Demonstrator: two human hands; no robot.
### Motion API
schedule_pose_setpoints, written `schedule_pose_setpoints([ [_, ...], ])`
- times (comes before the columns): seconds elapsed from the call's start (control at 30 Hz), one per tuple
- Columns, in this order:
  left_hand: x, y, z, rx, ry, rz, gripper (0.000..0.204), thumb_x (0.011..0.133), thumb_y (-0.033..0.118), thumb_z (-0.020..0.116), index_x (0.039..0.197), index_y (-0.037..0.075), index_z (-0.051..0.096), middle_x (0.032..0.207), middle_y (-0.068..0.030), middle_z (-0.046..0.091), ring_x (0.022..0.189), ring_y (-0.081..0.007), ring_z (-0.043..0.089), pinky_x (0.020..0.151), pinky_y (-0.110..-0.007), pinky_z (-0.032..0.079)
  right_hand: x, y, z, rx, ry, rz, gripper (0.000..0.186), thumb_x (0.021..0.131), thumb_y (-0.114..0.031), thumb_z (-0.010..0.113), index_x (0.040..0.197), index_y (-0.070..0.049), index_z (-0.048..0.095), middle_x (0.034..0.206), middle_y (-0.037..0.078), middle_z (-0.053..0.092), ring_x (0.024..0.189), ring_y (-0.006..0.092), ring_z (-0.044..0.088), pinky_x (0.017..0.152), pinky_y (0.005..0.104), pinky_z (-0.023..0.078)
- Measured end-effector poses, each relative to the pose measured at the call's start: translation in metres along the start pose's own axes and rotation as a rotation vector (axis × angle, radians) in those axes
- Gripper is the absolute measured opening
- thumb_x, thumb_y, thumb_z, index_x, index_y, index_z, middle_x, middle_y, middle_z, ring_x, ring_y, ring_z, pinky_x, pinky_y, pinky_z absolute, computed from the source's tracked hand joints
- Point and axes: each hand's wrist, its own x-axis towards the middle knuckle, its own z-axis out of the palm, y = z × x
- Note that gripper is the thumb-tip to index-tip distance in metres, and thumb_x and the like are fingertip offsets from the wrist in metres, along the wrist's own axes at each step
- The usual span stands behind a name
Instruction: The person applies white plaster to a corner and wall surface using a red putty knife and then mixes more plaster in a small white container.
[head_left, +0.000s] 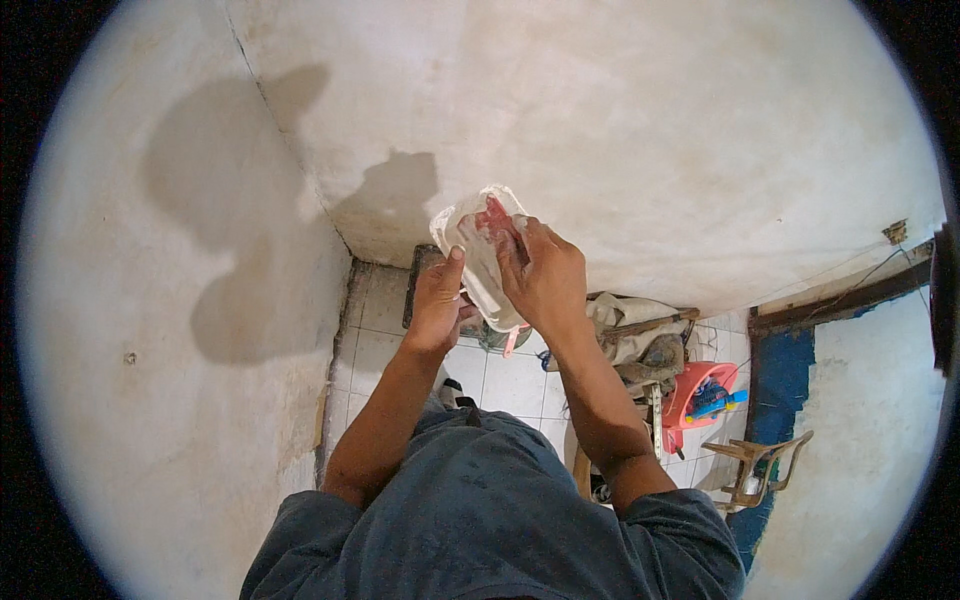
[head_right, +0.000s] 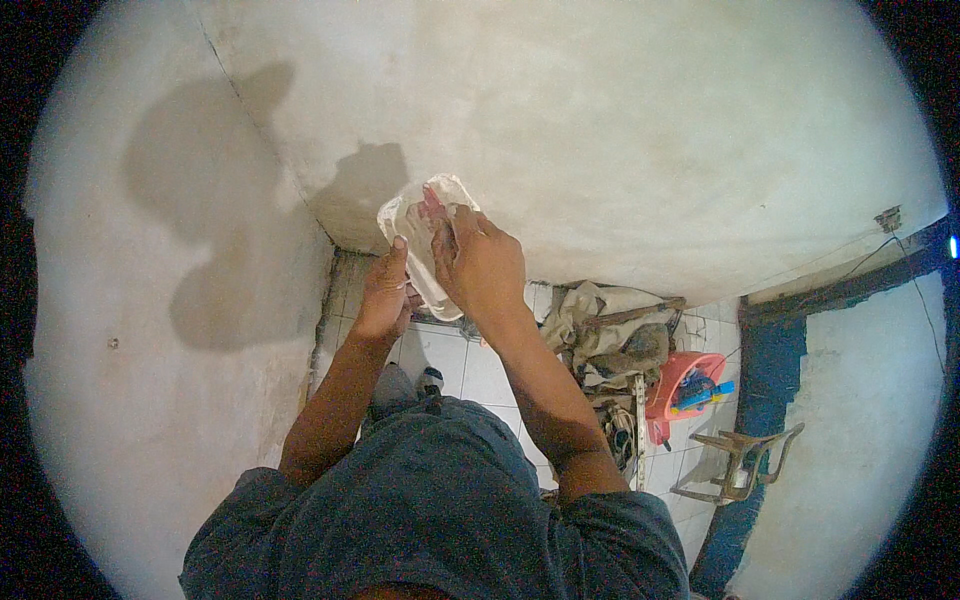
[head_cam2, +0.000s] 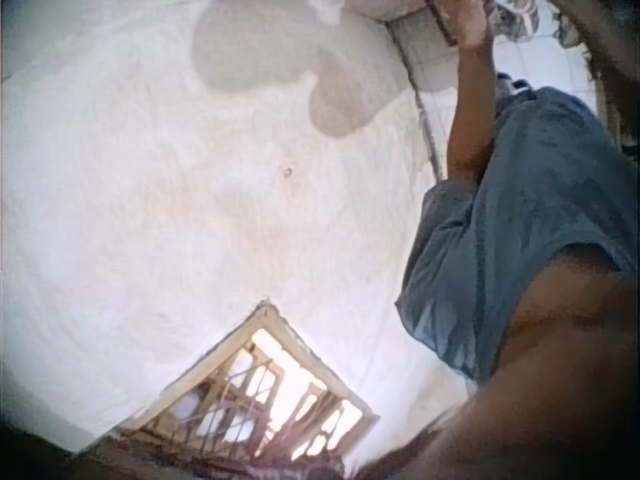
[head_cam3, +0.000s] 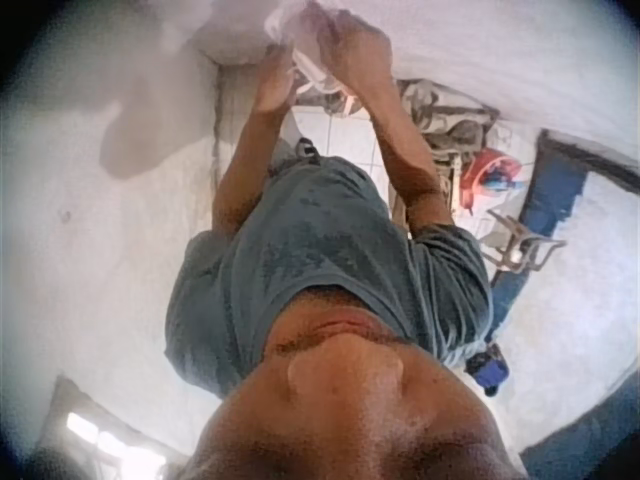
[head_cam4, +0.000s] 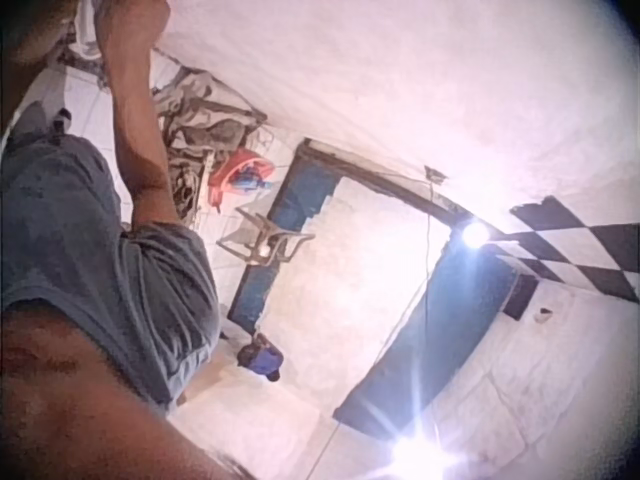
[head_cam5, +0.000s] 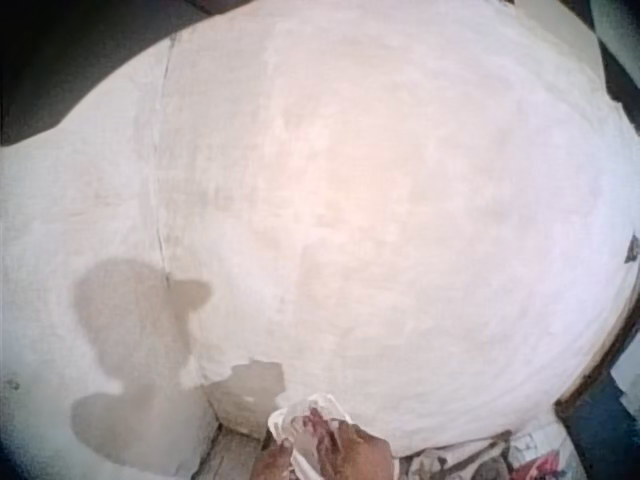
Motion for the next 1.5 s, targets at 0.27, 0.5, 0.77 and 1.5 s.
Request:
schedule_pose_setpoints([
  [0.27,-0.002,-0.006,0.003,-0.057,0.014,0.018,0.052,0.093,0.048,0.055,0.110,0.000,0.058,0.098,-0.0114,0.066,0.079,-0.0173,0.068,0.060,-0.028,0.056,-0.002,0.004,-0.007,-0.064,-0.048,0.070,0.016,0.083,-0.016,0.060,0.093,-0.004,0.058,0.077,0.016,0.061,0.065,0.0356,0.064,0.056,0.0439,0.052],
  [0.5,0.003,-0.013,0.003,-0.209,-0.046,0.018,0.055,0.094,0.046,0.053,0.123,-0.001,0.050,0.116,-0.0145,0.061,0.104,-0.0218,0.063,0.089,-0.036,0.052,0.005,0.004,-0.016,-0.037,-0.070,0.130,0.015,0.082,-0.010,0.064,0.092,0.001,0.061,0.076,0.020,0.062,0.067,0.0387,0.061,0.058,0.0425,0.048],
  [0.77,-0.007,-0.009,0.015,-0.537,-0.236,0.025,0.071,0.089,0.056,0.042,0.140,0.008,0.036,0.134,-0.0146,0.049,0.121,-0.0289,0.051,0.102,-0.043,0.041,-0.001,0.012,-0.012,0.107,-0.069,0.173,0.015,0.082,-0.010,0.063,0.090,0.002,0.059,0.076,0.023,0.062,0.071,0.0414,0.062,0.061,0.0440,0.048],
  [1.5,-0.010,-0.013,0.004,-0.633,-0.110,0.000,0.090,0.079,0.083,0.030,0.143,0.021,0.033,0.139,-0.0075,0.045,0.127,-0.0281,0.043,0.108,-0.046,0.034,-0.031,-0.026,0.023,-0.106,-0.152,-0.162,0.027,0.078,-0.012,0.061,0.104,-0.004,0.064,0.074,0.011,0.064,0.071,0.0279,0.064,0.061,0.0388,0.053],
])
